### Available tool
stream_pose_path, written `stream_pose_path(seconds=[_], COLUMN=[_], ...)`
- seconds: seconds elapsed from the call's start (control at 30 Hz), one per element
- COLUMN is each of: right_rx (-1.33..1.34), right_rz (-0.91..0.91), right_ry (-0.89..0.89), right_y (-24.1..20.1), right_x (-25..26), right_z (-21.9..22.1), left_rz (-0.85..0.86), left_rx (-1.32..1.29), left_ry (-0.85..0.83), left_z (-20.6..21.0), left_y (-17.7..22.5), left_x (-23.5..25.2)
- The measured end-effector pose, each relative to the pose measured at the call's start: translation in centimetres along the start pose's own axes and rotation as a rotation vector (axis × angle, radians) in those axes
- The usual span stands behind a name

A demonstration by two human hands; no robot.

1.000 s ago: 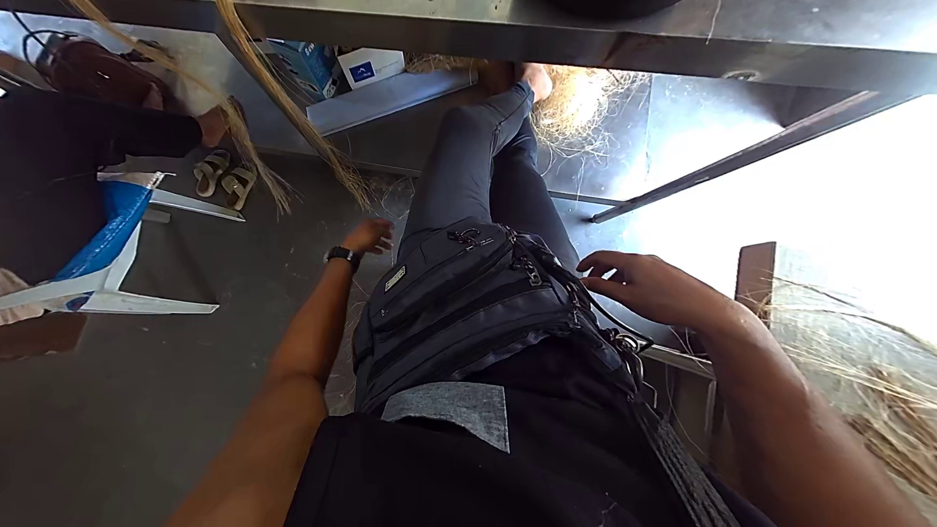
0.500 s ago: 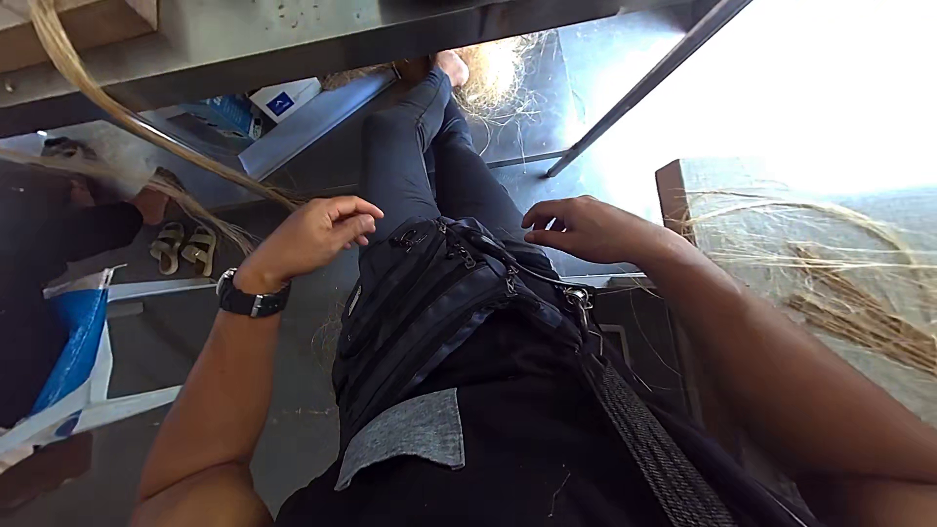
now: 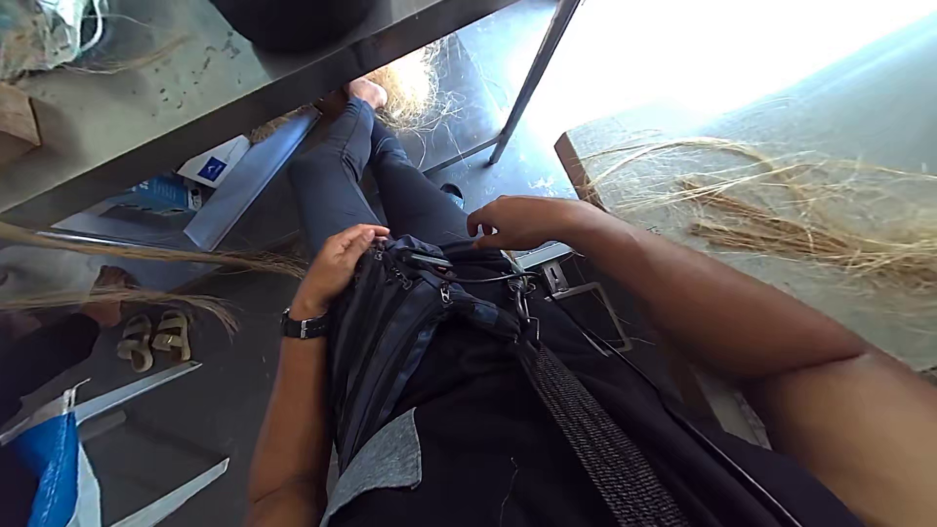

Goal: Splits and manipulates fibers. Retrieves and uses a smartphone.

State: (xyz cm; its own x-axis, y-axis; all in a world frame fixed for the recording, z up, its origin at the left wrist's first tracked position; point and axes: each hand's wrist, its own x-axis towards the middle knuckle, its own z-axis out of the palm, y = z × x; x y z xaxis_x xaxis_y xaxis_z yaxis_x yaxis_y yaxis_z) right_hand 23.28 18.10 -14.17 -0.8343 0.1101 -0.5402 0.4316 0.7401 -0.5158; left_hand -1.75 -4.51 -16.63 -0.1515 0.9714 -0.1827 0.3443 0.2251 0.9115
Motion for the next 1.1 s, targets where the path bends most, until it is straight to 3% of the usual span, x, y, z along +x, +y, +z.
stream_pose_path(seconds=[0.2,0.33,0.53,0.7,1.1], right_rx=[-0.016,-0.017,-0.013,-0.008,-0.031], right_rz=[-0.004,0.012,0.004,0.008,-0.001], right_ry=[-0.010,-0.011,-0.003,0.002,-0.007], right_y=[-0.1,-0.2,0.0,-0.1,0.3], right_x=[0.4,0.3,0.4,0.3,0.4], right_z=[0.0,0.0,0.2,0.1,0.3], left_rz=[-0.135,-0.133,0.114,0.086,0.278], left_rx=[-0.020,0.000,0.480,0.790,0.663], left_ry=[0.107,0.157,0.003,-0.062,-0.041], left_z=[-0.2,-0.3,-1.7,-1.0,-1.9], left_y=[-2.3,-1.4,5.0,7.9,8.4], left_x=[-0.2,-0.5,-2.7,-2.7,-4.3])
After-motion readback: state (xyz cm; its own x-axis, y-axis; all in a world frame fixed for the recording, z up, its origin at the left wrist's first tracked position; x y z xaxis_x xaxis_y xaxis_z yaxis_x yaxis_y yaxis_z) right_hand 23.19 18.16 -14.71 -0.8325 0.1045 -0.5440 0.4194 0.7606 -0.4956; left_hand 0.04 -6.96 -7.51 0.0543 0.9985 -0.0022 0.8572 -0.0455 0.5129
